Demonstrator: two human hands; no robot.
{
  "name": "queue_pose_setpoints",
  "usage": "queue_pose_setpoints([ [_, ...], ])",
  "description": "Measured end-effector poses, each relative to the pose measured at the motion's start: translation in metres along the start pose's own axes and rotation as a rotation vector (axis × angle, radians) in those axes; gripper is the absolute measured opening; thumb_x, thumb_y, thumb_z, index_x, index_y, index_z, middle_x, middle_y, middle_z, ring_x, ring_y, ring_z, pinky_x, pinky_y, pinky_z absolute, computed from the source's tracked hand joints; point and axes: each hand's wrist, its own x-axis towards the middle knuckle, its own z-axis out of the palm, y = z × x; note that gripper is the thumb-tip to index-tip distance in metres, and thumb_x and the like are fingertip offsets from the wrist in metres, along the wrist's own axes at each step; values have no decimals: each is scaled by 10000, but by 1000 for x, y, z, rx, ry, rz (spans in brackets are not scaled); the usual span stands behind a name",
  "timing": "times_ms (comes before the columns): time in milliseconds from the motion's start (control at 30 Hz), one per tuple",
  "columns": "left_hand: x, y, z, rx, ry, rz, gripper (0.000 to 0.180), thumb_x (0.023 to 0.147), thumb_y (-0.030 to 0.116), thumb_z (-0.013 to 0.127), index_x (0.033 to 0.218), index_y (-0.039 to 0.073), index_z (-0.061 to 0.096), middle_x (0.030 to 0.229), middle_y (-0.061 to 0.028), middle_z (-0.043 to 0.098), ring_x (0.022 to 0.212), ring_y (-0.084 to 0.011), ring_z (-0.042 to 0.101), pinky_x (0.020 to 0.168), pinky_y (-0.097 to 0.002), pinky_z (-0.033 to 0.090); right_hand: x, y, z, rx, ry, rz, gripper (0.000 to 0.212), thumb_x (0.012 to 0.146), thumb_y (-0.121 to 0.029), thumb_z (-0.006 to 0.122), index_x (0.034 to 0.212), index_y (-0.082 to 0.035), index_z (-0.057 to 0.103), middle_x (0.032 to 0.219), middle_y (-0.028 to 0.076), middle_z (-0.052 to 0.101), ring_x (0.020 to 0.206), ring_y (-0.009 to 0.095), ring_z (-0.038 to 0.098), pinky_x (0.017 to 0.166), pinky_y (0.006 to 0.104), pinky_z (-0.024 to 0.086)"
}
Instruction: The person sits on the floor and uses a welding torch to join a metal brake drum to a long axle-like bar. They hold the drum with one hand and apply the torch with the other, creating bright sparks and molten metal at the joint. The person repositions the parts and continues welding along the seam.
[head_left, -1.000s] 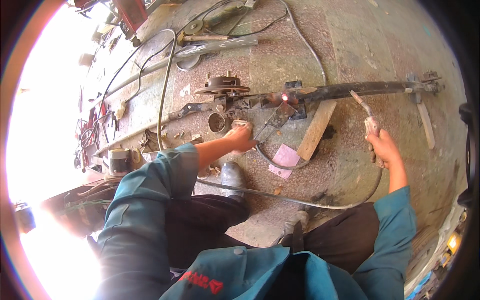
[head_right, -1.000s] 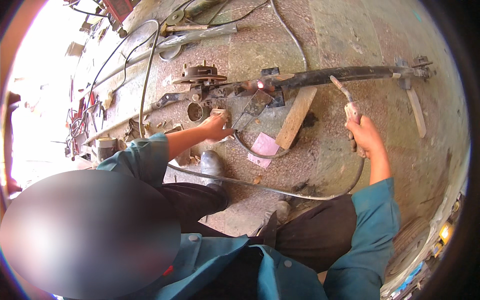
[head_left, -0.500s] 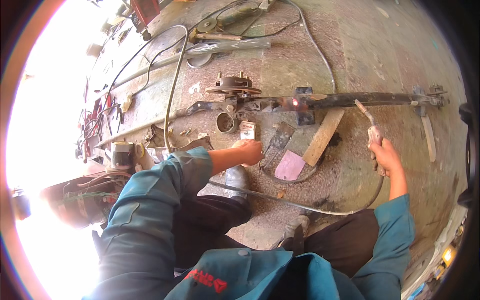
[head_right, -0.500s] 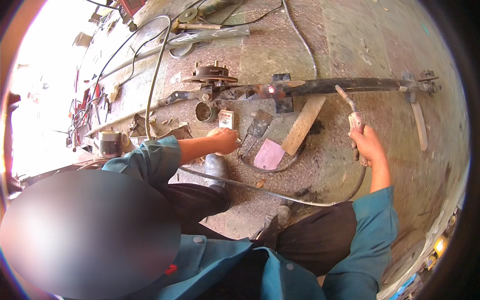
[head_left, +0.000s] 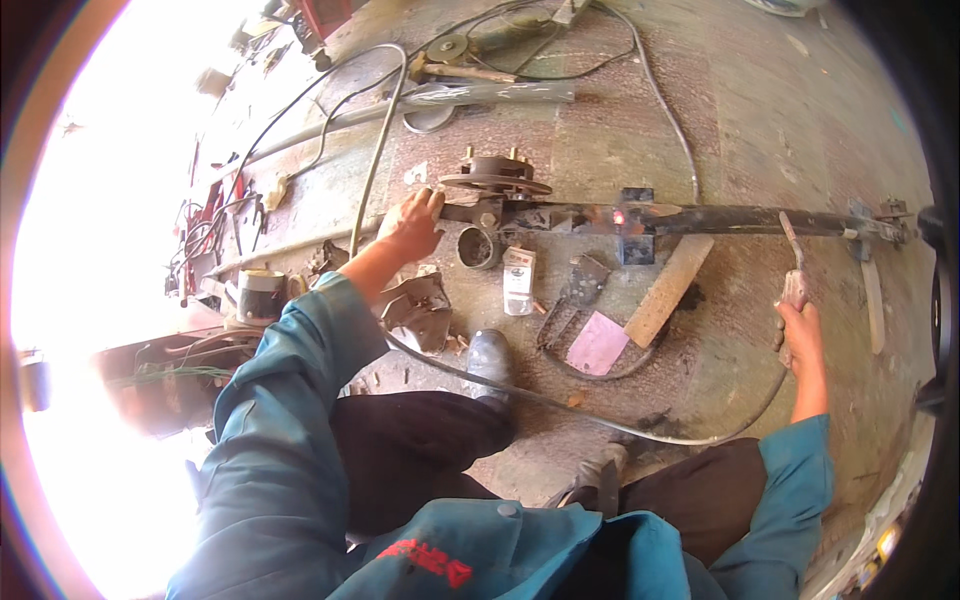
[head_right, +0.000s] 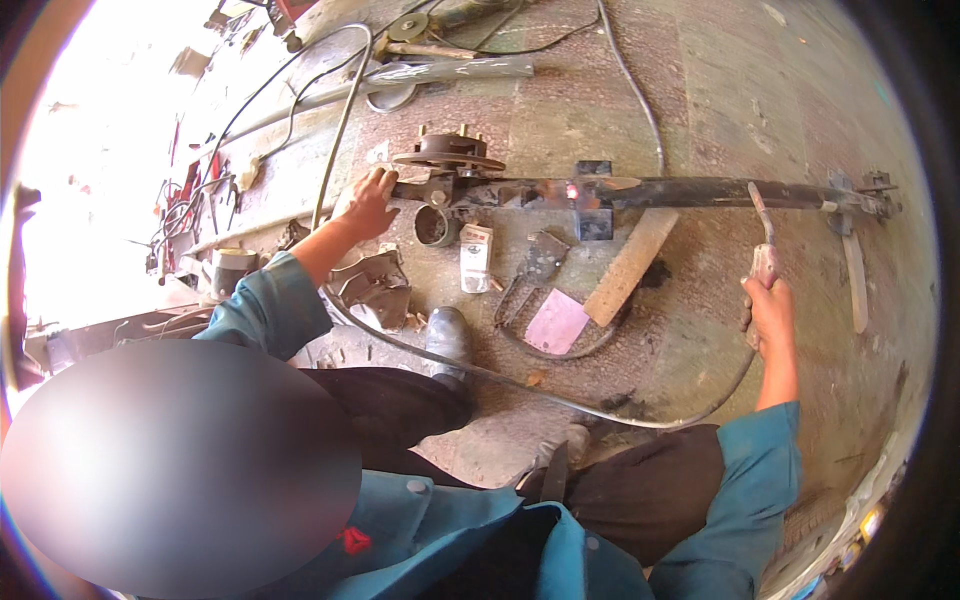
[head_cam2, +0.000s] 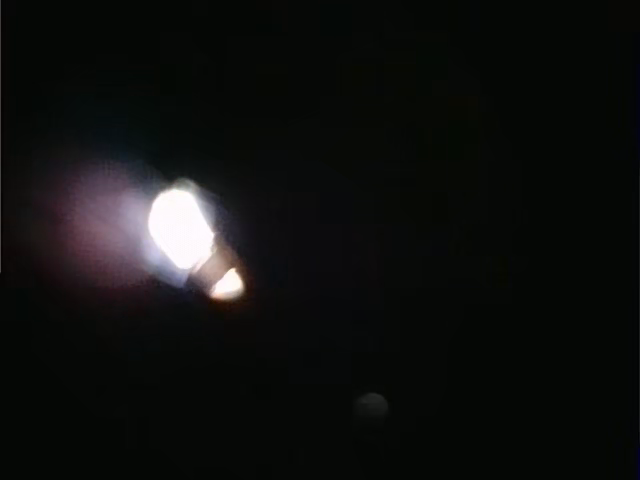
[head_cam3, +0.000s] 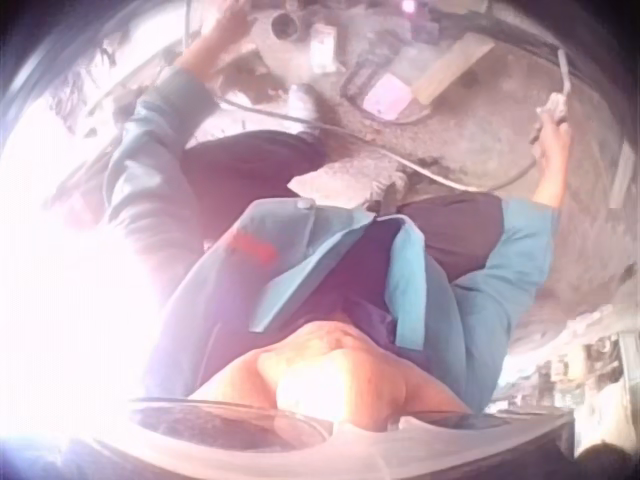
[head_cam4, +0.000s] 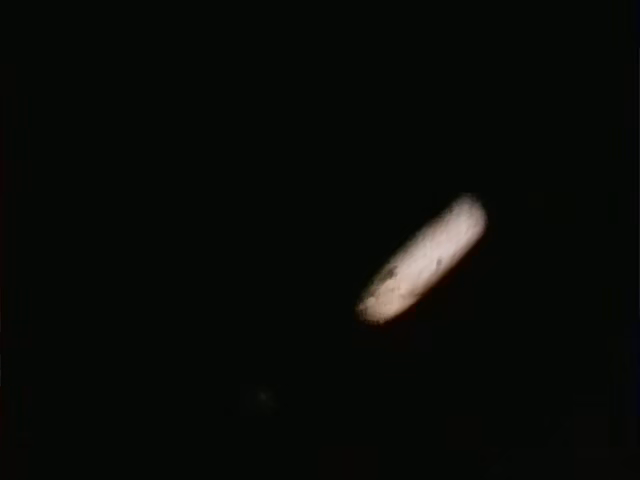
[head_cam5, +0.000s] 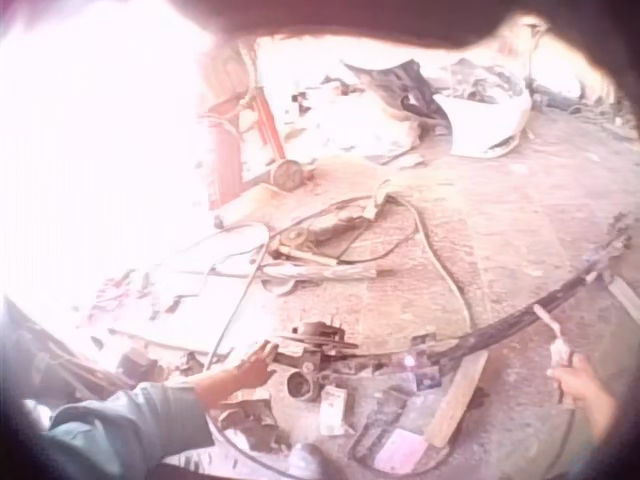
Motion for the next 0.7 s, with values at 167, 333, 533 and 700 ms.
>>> queue_pose_setpoints([
  [167,32,-21,10,-90,-33,-8,416,861,107,794,1269,43,745,1230,-246,735,1134,-447,718,975,-522,592,0,1,1,67,21,29,239,984,-256,747,989,-29,674,758,23,589,540,163,568,461,384,440],
  [333,56,-7,-1,-72,-379,-58,490,858,38,678,1315,170,797,1096,-232,797,1033,-417,771,911,-508,609,-15,-3,-5,66,46,103,261,1002,-270,745,1012,-18,682,766,31,596,541,166,577,478,394,448],
  [533,41,-12,6,-144,-176,-63,165,869,116,717,1018,75,775,946,-255,771,956,-471,753,832,-548,583,-9,6,-5,116,104,121,277,1009,-274,746,959,-20,648,711,32,578,545,174,593,482,397,453],
  [700,33,-2,-2,-189,-222,-87,207,901,222,797,981,46,721,915,-267,747,920,-489,738,796,-564,564,-4,16,-15,195,135,128,275,1006,-283,750,934,-47,629,696,30,578,533,174,588,472,392,448],
])
